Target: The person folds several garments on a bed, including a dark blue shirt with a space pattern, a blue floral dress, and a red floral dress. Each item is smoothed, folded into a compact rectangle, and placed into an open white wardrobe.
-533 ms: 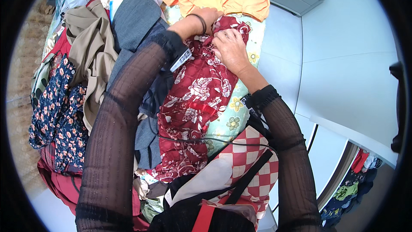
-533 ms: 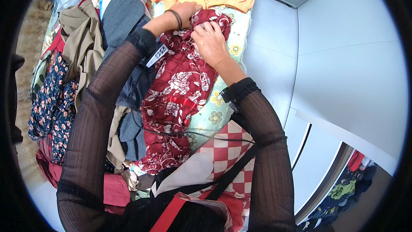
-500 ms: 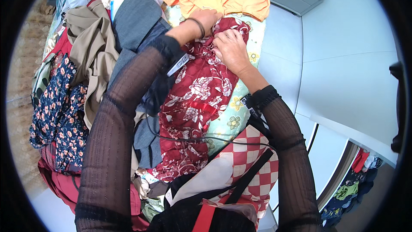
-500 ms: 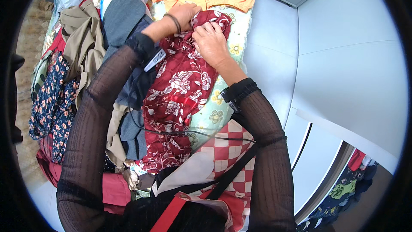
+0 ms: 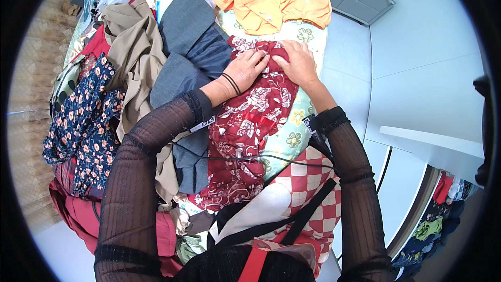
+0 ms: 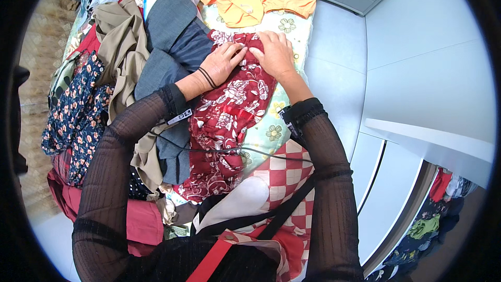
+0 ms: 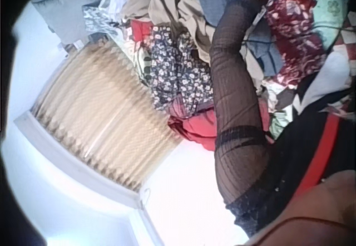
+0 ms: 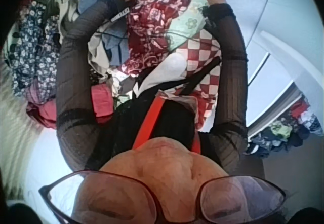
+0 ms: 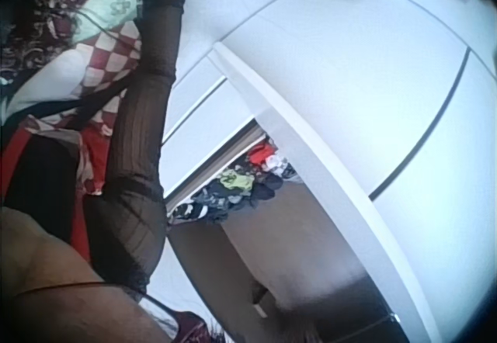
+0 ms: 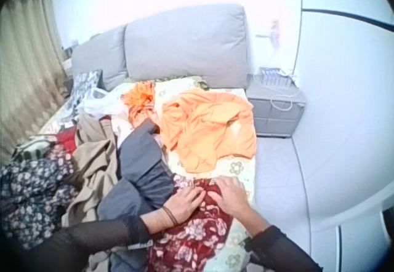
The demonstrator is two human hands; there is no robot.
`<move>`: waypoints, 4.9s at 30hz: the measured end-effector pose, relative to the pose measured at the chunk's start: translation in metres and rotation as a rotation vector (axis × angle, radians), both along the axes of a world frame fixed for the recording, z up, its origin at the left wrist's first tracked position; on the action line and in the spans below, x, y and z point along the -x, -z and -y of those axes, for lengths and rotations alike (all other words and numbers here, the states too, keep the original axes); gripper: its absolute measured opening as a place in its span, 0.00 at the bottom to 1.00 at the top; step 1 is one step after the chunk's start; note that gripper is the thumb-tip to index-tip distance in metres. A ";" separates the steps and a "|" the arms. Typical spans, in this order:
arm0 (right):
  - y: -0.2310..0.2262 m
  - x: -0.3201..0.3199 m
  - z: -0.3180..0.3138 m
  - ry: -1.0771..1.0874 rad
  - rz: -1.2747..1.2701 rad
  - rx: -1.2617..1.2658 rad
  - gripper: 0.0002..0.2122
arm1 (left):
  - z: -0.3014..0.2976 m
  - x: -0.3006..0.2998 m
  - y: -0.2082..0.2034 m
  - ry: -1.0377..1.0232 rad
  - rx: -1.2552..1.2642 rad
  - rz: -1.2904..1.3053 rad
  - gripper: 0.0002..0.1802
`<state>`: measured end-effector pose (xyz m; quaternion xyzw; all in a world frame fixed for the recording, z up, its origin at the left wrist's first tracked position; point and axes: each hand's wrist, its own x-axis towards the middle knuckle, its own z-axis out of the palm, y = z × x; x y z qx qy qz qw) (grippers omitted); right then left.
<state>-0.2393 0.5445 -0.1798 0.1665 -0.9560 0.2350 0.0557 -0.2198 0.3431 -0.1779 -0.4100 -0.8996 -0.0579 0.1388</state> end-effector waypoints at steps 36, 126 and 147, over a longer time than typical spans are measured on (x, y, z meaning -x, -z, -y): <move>0.011 -0.151 0.044 -0.160 -0.369 -0.226 0.27 | 0.045 -0.065 -0.058 -0.099 0.085 0.365 0.32; -0.031 -0.313 0.012 0.064 0.381 0.183 0.07 | -0.011 -0.211 -0.042 -0.385 0.288 0.592 0.47; -0.034 -0.333 0.002 -0.160 0.292 0.070 0.12 | 0.006 -0.177 -0.030 -0.083 0.347 1.155 0.58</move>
